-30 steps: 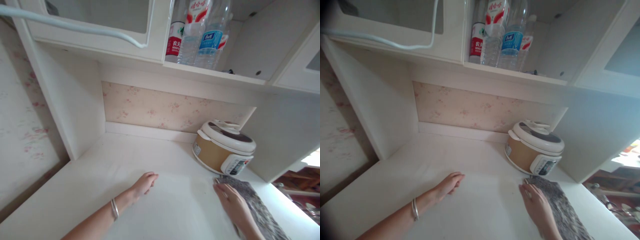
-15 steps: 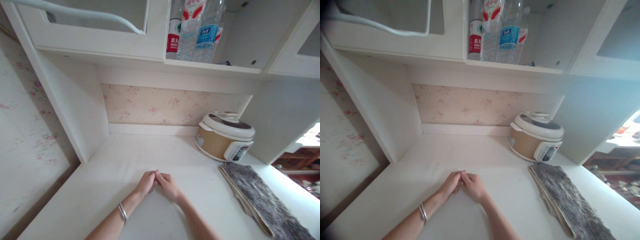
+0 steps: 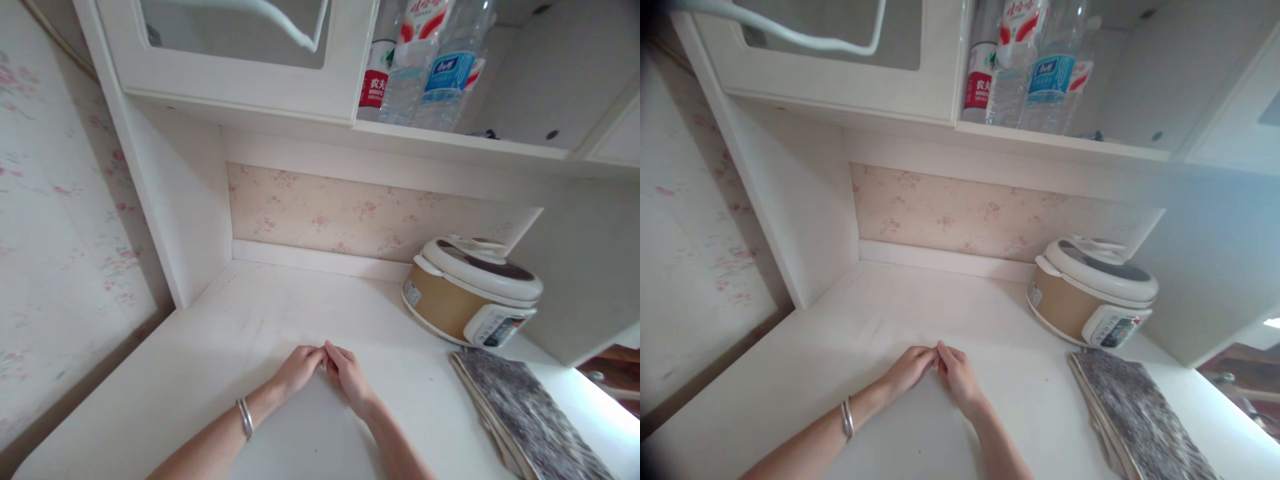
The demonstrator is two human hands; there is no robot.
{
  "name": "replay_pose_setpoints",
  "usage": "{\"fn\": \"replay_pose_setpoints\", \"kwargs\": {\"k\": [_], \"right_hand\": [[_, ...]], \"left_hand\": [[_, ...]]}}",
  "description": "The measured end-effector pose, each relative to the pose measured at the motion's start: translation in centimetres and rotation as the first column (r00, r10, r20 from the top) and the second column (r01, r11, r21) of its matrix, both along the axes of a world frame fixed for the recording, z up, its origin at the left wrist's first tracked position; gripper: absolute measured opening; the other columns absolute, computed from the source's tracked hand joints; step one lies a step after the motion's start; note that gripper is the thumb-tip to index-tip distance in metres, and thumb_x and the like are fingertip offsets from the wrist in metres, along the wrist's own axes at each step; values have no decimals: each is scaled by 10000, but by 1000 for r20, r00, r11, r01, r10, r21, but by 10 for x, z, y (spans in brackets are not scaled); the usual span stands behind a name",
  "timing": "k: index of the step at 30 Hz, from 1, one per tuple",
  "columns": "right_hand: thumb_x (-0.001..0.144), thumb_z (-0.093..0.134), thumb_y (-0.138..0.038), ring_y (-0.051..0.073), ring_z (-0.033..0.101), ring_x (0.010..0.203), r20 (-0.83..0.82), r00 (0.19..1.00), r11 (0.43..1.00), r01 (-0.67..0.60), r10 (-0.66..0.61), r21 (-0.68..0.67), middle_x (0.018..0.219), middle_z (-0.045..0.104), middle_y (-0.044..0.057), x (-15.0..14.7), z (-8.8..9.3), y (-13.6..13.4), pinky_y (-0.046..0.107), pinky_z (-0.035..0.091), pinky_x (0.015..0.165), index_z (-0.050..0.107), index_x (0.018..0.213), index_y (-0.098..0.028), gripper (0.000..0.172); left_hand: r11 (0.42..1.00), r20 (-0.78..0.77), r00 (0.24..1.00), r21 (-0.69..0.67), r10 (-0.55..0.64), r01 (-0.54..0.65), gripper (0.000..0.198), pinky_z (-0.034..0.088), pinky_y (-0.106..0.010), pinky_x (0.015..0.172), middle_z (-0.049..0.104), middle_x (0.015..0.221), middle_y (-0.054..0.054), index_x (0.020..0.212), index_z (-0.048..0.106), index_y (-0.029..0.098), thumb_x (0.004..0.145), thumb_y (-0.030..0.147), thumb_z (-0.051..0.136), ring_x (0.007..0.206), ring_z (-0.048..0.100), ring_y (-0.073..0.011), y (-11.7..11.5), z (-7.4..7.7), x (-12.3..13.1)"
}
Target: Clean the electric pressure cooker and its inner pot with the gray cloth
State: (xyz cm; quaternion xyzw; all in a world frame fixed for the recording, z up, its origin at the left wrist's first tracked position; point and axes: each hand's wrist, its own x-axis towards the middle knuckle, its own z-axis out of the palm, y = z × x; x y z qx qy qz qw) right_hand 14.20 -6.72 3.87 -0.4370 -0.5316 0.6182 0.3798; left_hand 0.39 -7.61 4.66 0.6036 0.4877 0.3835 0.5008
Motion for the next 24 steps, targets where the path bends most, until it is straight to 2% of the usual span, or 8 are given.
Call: {"fn": "replay_pose_setpoints", "kwargs": {"k": [3,10,18,24], "right_hand": [[834,499,-619,62,198,412,-51,999,1000,-16,16,-15,456,297,-87,1,-1,1,235,124,410,514,649,-171,485],[854,520,-471,57,222,389,-225,973,998,-61,54,-23,419,315,-75,2,-4,3,236,126,407,529,593,-156,409],[830,460,-316,66,245,384,-194,978,997,-75,73,-3,395,351,-60,4,-5,3,244,144,406,556,587,-148,310],[863,450,-382,66,254,380,-188,979,997,-73,74,13,391,364,-59,4,-8,4,242,149,405,563,600,-146,371]], "left_hand": [[1000,-41,999,-12,21,-21,377,272,-257,572,396,533,45,558,432,197,848,435,397,570,364,-128,-3,5,1],[1000,37,999,-7,-7,7,494,368,-265,678,591,609,0,609,563,172,880,526,352,645,503,-152,-7,9,4],[999,24,999,-36,-39,40,539,397,-282,718,644,654,-28,623,567,165,875,579,332,676,540,-169,0,-4,2],[998,14,999,-27,-49,50,530,393,-281,744,640,660,-20,629,571,172,880,563,316,699,542,-173,2,-7,3]]}}
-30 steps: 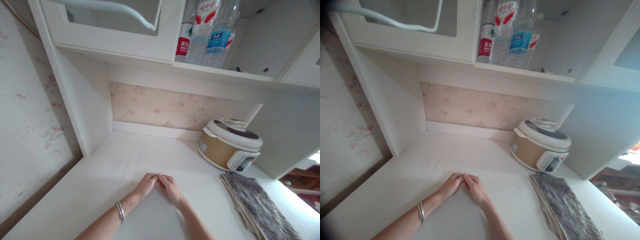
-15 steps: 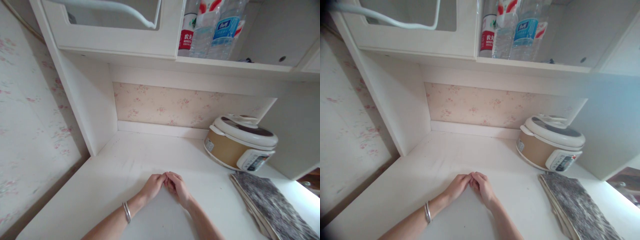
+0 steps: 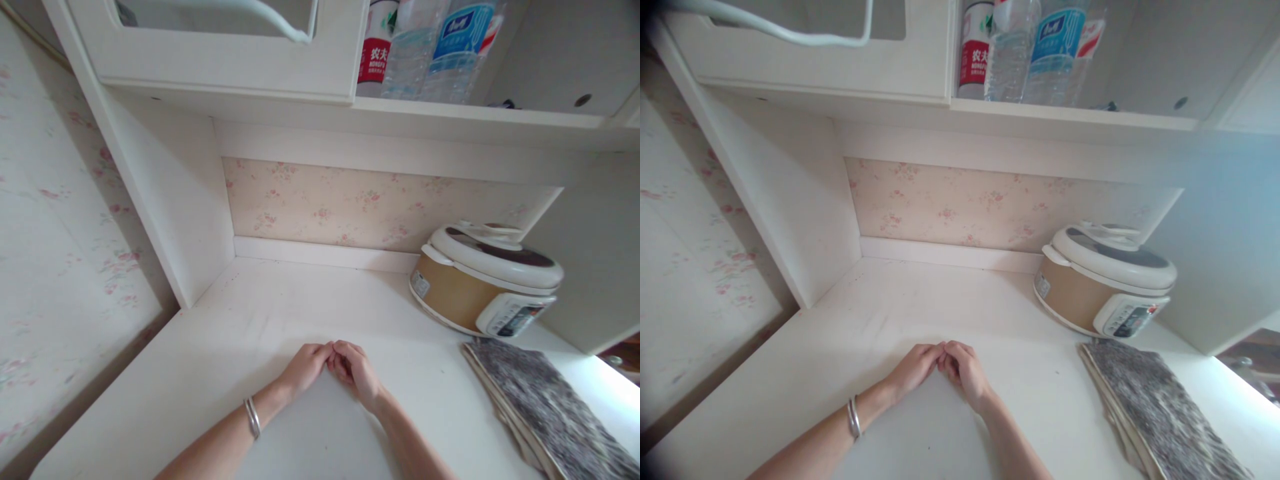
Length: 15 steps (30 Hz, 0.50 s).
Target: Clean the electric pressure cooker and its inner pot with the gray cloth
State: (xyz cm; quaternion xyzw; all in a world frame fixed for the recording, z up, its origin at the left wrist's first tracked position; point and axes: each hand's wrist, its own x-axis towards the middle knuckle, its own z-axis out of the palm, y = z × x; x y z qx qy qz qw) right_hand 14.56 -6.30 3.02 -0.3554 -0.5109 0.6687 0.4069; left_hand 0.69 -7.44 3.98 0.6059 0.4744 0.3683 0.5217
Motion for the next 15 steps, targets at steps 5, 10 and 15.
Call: {"fn": "replay_pose_setpoints", "kwargs": {"k": [5,10,15], "right_hand": [[837,451,-353,71,268,383,3,1000,1000,0,0,-2,399,377,-56,1,-3,1,239,155,399,571,607,-146,331],[790,440,-298,72,265,374,25,1000,1000,-1,1,-13,387,383,-52,2,-5,3,237,151,399,585,592,-142,290],[760,431,-275,74,252,371,34,999,1000,2,-2,-12,380,370,-57,2,-7,5,243,141,402,576,581,-150,263]], "left_hand": [[1000,5,1000,10,12,-12,500,385,-278,704,613,643,-8,635,560,175,878,550,334,676,521,-164,-1,-1,0],[1000,-32,999,29,6,-5,500,373,-275,700,616,657,-10,635,554,176,887,543,327,684,516,-163,-2,-1,0],[999,-41,999,32,-18,20,471,356,-268,659,585,646,1,631,527,177,892,524,343,663,488,-153,-3,2,-2]]}}
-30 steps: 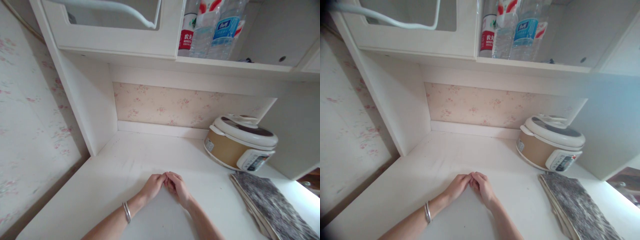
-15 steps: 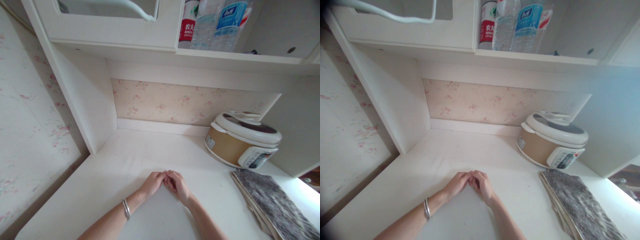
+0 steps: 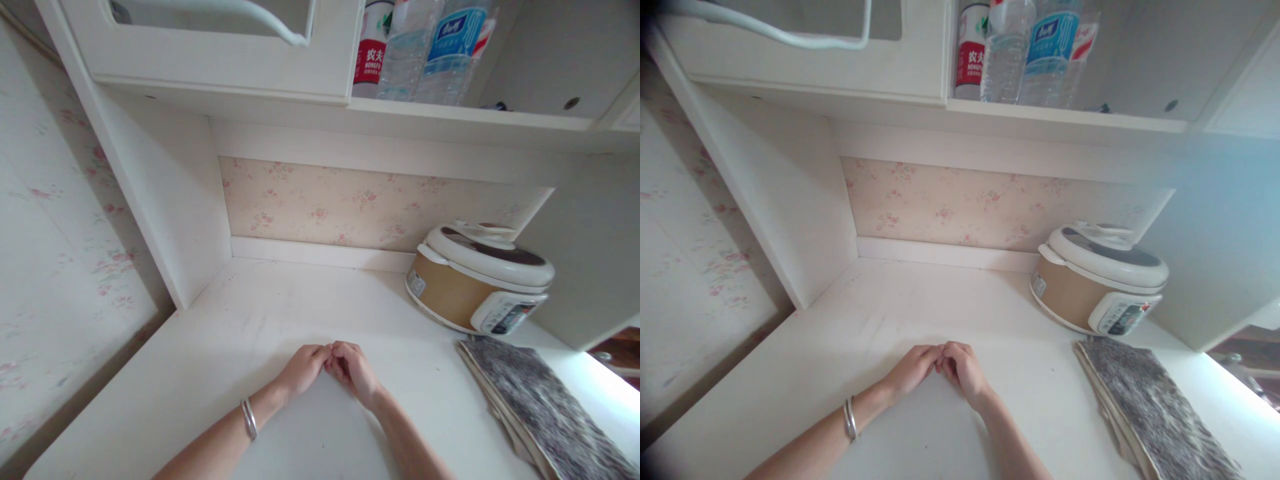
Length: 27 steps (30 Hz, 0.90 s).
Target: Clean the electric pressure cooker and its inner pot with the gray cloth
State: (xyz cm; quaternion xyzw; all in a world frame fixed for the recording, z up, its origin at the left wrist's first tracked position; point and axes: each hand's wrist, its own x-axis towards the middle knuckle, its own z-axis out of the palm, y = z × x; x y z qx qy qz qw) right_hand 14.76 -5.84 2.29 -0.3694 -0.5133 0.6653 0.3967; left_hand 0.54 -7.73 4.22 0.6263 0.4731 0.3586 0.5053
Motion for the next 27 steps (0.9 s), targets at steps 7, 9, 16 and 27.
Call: {"fn": "replay_pose_setpoints", "kwargs": {"k": [7,9,16,27], "right_hand": [[720,428,-241,71,263,385,33,999,1000,10,-10,-7,395,376,-56,0,3,-2,234,153,409,566,574,-153,219],[726,436,-243,72,275,393,36,999,1000,2,-2,-4,407,385,-53,0,4,-3,232,151,411,573,587,-150,216],[791,450,-290,78,278,391,-43,999,999,-13,14,29,402,388,-52,0,1,-3,244,168,416,586,625,-143,261],[808,452,-347,79,303,391,-20,1000,999,4,-4,37,414,416,-43,-1,-3,-2,241,199,428,565,598,-153,307]], "left_hand": [[1000,-5,1000,-21,9,-9,459,351,-265,647,569,634,6,638,534,178,885,523,356,651,468,-149,-1,3,0],[1000,8,1000,-14,13,-13,474,359,-267,666,581,641,0,634,545,176,884,531,353,667,483,-155,-1,3,1],[999,-15,999,-19,38,-38,536,360,-277,659,557,616,0,647,557,170,874,597,325,645,471,-157,-1,2,1],[1000,27,1000,-7,3,-3,518,383,-276,693,608,648,-15,620,537,179,891,558,309,674,515,-164,-1,2,2]]}}
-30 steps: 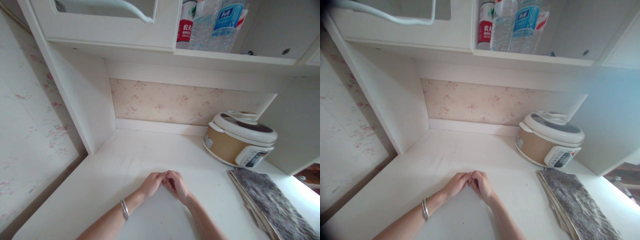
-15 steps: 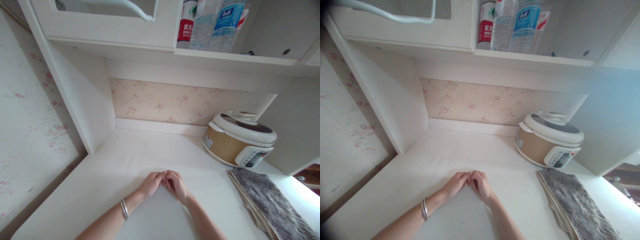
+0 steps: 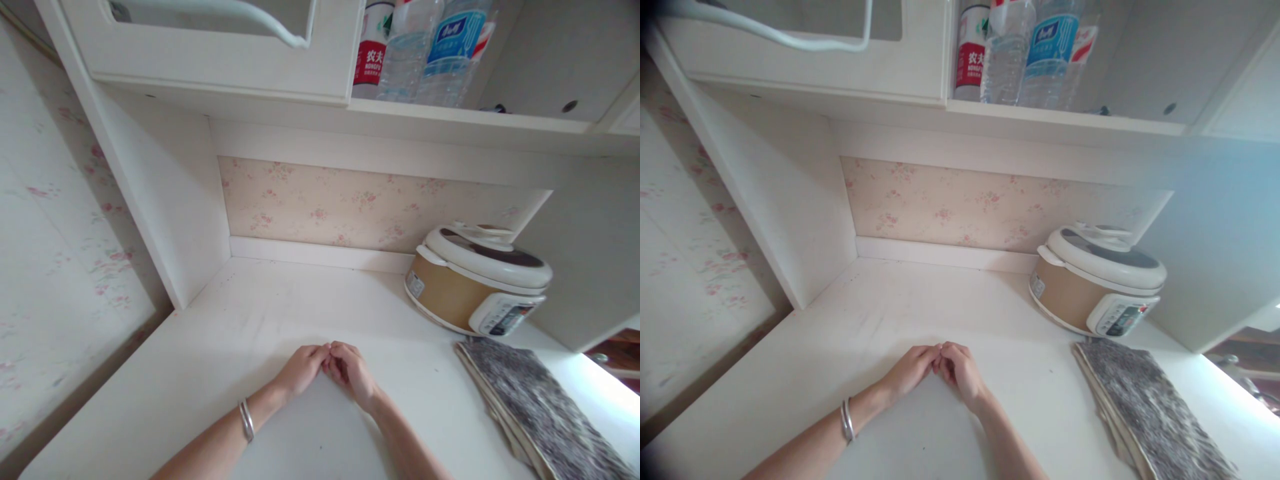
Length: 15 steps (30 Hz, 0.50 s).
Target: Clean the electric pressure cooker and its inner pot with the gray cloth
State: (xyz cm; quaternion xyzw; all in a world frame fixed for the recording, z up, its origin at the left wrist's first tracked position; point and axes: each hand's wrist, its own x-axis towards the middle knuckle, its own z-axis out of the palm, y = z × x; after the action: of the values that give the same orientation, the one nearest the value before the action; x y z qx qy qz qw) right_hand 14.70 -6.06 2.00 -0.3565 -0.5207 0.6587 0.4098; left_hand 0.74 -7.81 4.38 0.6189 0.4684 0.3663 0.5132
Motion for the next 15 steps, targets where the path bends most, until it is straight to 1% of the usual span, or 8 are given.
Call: {"fn": "replay_pose_setpoints", "kwargs": {"k": [3,7,12,15], "right_hand": [[804,433,-311,84,305,389,19,1000,1000,-1,0,16,395,403,-43,0,0,0,246,193,421,563,576,-155,305],[789,408,-268,81,305,377,45,999,1000,-4,3,21,386,406,-40,0,4,0,248,195,410,569,569,-150,298],[773,398,-266,77,291,366,66,998,1000,-19,19,2,381,409,-42,1,7,0,246,179,401,578,576,-146,293],[768,397,-262,78,287,366,57,998,1000,-19,19,-1,376,402,-43,1,7,0,245,178,402,577,572,-149,289]], "left_hand": [[1000,-8,1000,1,-7,7,522,387,-279,705,626,664,-21,629,554,176,894,550,306,684,524,-168,0,0,0],[1000,7,1000,-3,-9,9,494,382,-281,697,614,662,-16,631,554,171,891,527,332,689,514,-166,0,1,0],[999,7,1000,-42,-13,13,481,369,-282,689,579,619,-2,624,544,174,886,523,342,663,492,-160,-1,4,-1],[999,9,1000,-34,-5,5,472,350,-282,671,562,622,3,624,534,174,883,524,354,654,473,-157,-1,3,-1]]}}
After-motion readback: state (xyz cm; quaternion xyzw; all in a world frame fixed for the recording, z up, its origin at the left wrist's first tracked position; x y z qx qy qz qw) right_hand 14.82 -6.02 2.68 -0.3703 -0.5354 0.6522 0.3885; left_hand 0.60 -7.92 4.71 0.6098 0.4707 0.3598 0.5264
